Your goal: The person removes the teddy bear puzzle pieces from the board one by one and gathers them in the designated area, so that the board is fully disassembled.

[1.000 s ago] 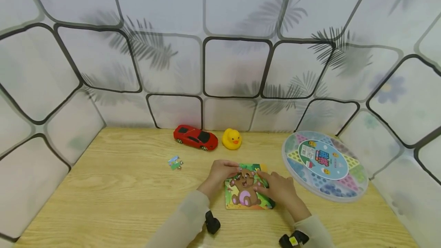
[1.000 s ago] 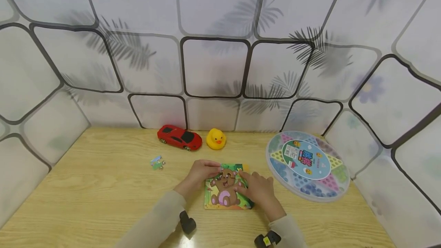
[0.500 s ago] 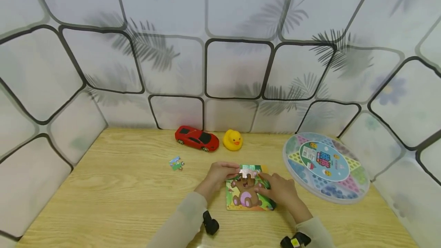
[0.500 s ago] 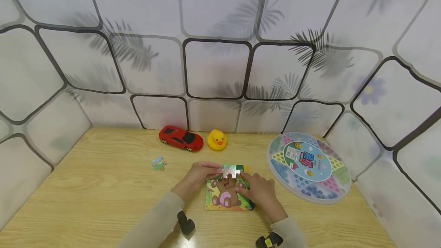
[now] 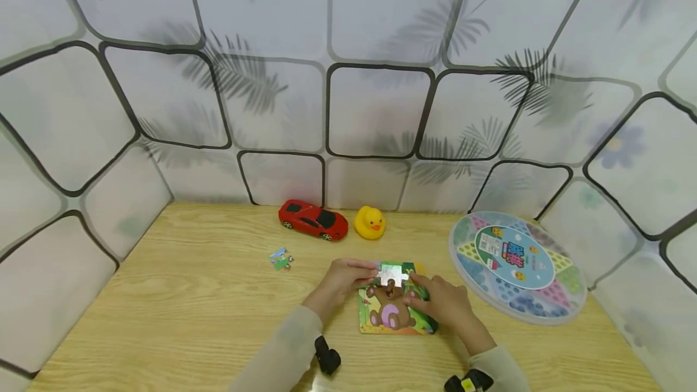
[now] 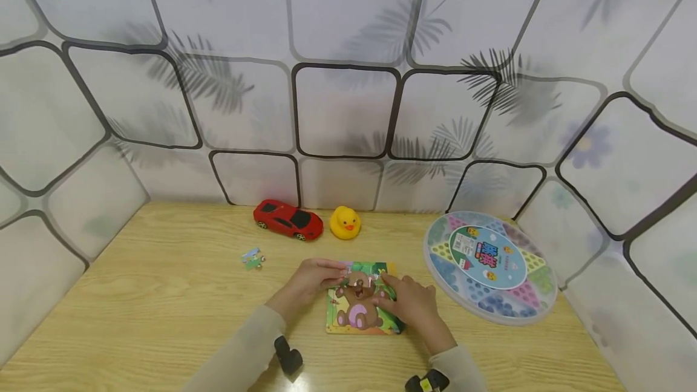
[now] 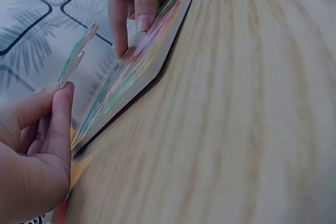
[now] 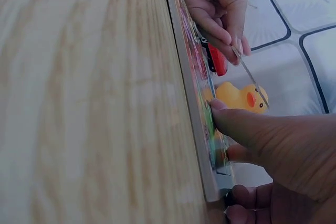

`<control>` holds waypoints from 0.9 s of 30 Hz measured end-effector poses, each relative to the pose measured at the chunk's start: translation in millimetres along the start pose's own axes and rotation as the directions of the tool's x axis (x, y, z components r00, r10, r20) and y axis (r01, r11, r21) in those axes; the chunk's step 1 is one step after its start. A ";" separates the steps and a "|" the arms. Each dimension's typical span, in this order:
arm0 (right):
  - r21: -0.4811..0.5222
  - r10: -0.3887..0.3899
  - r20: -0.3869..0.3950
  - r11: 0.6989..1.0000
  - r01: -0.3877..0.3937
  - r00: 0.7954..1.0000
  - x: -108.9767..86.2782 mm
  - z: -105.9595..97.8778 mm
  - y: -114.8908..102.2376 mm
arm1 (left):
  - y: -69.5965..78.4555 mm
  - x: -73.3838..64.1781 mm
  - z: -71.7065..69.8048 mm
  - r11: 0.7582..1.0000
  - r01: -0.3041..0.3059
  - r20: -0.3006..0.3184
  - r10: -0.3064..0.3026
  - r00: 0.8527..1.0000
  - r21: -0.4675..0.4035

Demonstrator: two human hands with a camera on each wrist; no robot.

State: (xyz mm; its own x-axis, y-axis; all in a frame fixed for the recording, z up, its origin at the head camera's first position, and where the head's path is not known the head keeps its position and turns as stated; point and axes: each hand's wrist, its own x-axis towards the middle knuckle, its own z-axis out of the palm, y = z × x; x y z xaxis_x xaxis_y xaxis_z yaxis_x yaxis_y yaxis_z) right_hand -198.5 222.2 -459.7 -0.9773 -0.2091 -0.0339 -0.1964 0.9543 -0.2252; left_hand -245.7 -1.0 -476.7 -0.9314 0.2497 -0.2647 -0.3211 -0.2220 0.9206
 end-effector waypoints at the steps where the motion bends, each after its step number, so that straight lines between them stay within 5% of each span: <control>1: 0.002 -0.002 -0.002 1.000 0.002 1.000 -0.3 -0.4 -0.2 | 1.0 -0.9 -1.7 1.000 0.001 -0.008 -0.001 1.000 0.000; 15: 0.024 0.000 0.015 1.000 0.000 1.000 -2.8 -5.6 -3.5 | 8.5 -8.0 -30.3 1.000 -0.013 -0.076 0.013 0.997 0.000; 27: 0.031 0.012 0.039 0.999 -0.014 0.999 -2.7 -5.2 -4.0 | 22.5 -18.8 -81.9 0.994 -0.076 -0.189 0.089 0.978 0.075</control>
State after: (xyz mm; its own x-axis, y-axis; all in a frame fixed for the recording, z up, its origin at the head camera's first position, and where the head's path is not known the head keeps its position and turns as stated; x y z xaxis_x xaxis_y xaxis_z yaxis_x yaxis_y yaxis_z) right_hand -195.5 220.0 -453.6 -0.9758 -0.2056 -0.0749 -0.1806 0.9501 -0.2543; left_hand -249.4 -87.9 -474.5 -0.9718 0.0461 -0.2314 -0.2358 -0.1692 0.9570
